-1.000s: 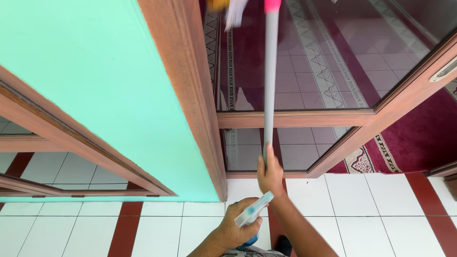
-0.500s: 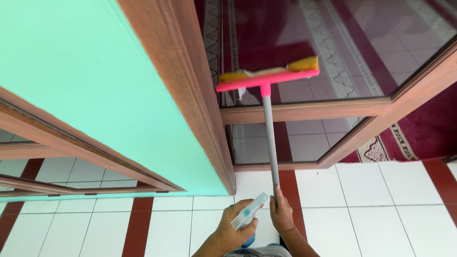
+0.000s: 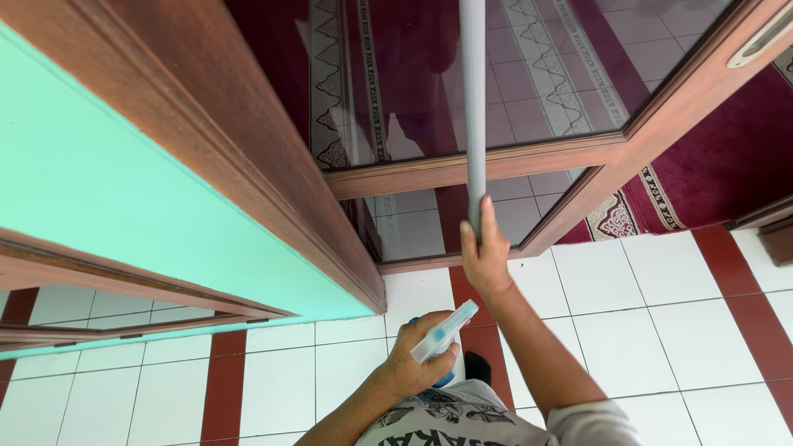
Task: The person sprays a glass door with a cleaning liquid from a bottle and wipes the surface using a long-handled squeegee tool.
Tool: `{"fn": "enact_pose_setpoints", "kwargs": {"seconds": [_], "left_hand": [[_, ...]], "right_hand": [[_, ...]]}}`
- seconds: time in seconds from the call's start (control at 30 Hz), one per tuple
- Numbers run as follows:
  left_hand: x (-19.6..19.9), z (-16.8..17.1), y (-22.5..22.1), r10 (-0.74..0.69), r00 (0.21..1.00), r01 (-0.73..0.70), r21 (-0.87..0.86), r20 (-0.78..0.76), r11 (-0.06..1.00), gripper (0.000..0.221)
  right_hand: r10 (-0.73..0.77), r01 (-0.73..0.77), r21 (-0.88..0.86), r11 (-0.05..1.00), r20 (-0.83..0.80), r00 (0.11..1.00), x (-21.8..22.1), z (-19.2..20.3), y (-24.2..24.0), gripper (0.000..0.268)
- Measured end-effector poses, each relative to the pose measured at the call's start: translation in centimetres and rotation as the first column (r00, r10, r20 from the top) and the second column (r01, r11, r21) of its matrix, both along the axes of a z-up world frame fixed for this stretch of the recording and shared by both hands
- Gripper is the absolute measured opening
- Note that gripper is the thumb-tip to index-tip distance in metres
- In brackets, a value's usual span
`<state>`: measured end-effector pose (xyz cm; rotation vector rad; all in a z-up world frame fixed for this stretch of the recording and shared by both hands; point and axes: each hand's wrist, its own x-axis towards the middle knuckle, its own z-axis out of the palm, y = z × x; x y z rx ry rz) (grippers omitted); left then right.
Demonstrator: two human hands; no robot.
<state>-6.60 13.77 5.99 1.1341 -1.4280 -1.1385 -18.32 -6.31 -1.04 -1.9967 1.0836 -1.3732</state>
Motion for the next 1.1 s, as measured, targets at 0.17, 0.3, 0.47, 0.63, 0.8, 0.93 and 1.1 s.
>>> {"fn": "enact_pose_setpoints", "kwargs": {"seconds": [0.17,0.3,0.47,0.63,0.8,0.93,1.1], "left_hand": [[-1.6,0.6,-2.0,0.003,0.999,-0.013,-0.188,-0.054,0.982,0.041],[-1.9,1.1,-2.9,0.075,0.997,-0.074,-0.055,0.018,0.996,0.042],[-2.5,0.3,-4.3,0.077,0.997,-0.077,-0.032,0.01,0.997,0.043],[-3.6,-0.1,-6.1,0.054,0.997,-0.048,-0.111,0.056,0.993,0.043],[-4.5,0.0,-7.4,-0.005,1.0,0.007,-0.045,0.031,0.999,0.043],[-6.1,0.6,-8.7,0.001,1.0,-0.003,-0.173,-0.013,0.985,0.042],[-8.2,0.6,-10.2,-0.012,0.998,0.003,0.152,0.055,0.988,0.041]], "right_hand": [[-0.036,0.036,-0.002,0.999,-0.074,0.997,-4.0,-2.2,-0.1,0.06],[-0.075,0.079,0.07,0.994,-0.059,0.995,-9.7,-12.7,5.0,0.06],[-0.128,0.171,0.264,0.949,-0.169,0.977,-18.3,-21.5,10.2,0.064],[-0.152,0.18,0.428,0.886,-0.098,0.983,-19.8,-21.8,6.8,0.064],[-0.224,0.208,0.271,0.94,0.029,0.974,-17.8,-12.3,-1.6,0.065],[-0.18,0.149,0.241,0.959,0.111,0.977,-16.7,1.1,-6.9,0.072],[0.321,-0.344,0.026,0.939,0.298,0.899,-16.0,17.3,-10.1,0.075]]}}
